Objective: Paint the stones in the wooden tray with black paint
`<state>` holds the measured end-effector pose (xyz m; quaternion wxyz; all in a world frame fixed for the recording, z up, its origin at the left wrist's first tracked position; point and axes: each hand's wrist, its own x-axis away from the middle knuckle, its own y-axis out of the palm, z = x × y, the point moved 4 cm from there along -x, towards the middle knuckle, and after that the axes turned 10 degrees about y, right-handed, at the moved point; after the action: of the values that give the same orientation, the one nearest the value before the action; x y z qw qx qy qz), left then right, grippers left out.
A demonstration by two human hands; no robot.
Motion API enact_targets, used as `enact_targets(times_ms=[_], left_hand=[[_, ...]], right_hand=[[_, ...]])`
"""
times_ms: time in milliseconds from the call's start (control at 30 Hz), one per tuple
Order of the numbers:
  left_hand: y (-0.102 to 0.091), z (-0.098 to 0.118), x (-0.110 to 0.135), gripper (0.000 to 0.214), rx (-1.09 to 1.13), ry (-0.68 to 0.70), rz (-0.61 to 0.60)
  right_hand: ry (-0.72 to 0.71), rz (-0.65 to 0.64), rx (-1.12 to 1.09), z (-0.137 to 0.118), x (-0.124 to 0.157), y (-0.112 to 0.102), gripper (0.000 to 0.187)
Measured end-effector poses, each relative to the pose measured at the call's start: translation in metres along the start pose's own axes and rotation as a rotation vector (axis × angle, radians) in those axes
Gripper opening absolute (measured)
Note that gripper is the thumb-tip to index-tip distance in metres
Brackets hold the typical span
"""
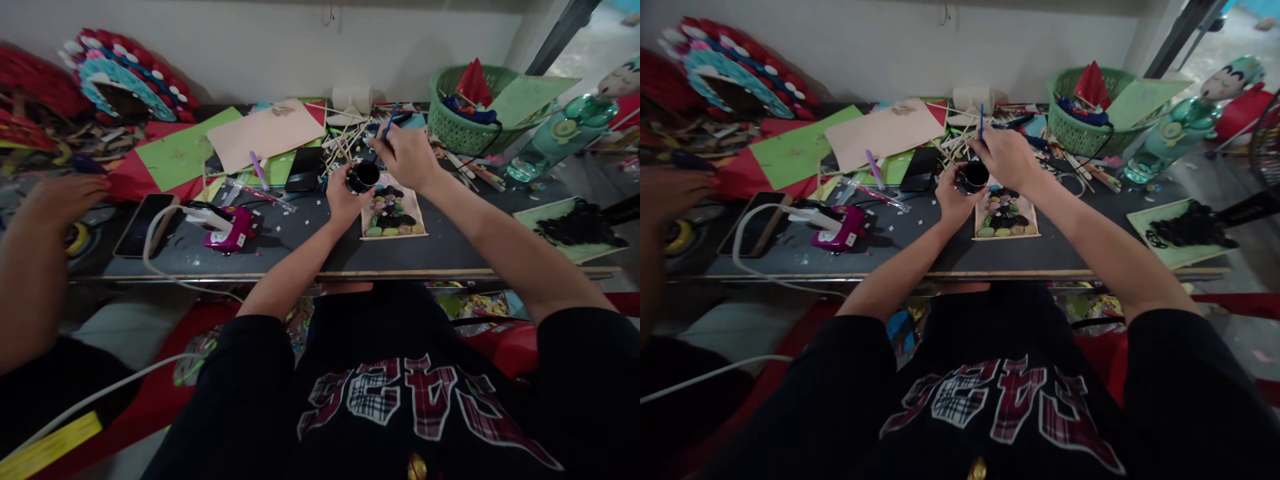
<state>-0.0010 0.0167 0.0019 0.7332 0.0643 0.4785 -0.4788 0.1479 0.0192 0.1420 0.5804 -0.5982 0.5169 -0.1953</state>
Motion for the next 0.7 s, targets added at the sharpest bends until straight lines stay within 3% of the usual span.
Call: enact_targets(times_ms=[167,300,467,533,633,700], left_hand=[[-0.003,0.004,0.0,0.067,-0.009,-0.005,-0.02],[-0.004,0.007,0.0,0.067,-0.032,0.017,-0.022],[-0.003,0.006,0.0,0.067,-0.022,0.018,-0.031],[-0.003,0.004,0.0,0.07,-0.018,-0.003,-0.031],[-0.003,0.002,0.003,0.076,-0.03,-0.031,-0.005],[-0.004,-0.001,0.004,0.078,-0.054,-0.033,0.02]], right_hand=[[-0.059,-0.015,0.028,-0.003,-0.001,0.016,0.056],[-0.013,0.0,0.023,0.002,-0.004,0.023,0.06],[0.031,0.038,-0.065,0.005,0.0,0.012,0.065],[0.103,0.166,-0.2,0.011,0.002,0.002,0.065],[0.269,0.38,-0.576,0.032,0.005,-0.005,0.068],[0.403,0.413,-0.832,0.051,0.006,0.002,0.074]])
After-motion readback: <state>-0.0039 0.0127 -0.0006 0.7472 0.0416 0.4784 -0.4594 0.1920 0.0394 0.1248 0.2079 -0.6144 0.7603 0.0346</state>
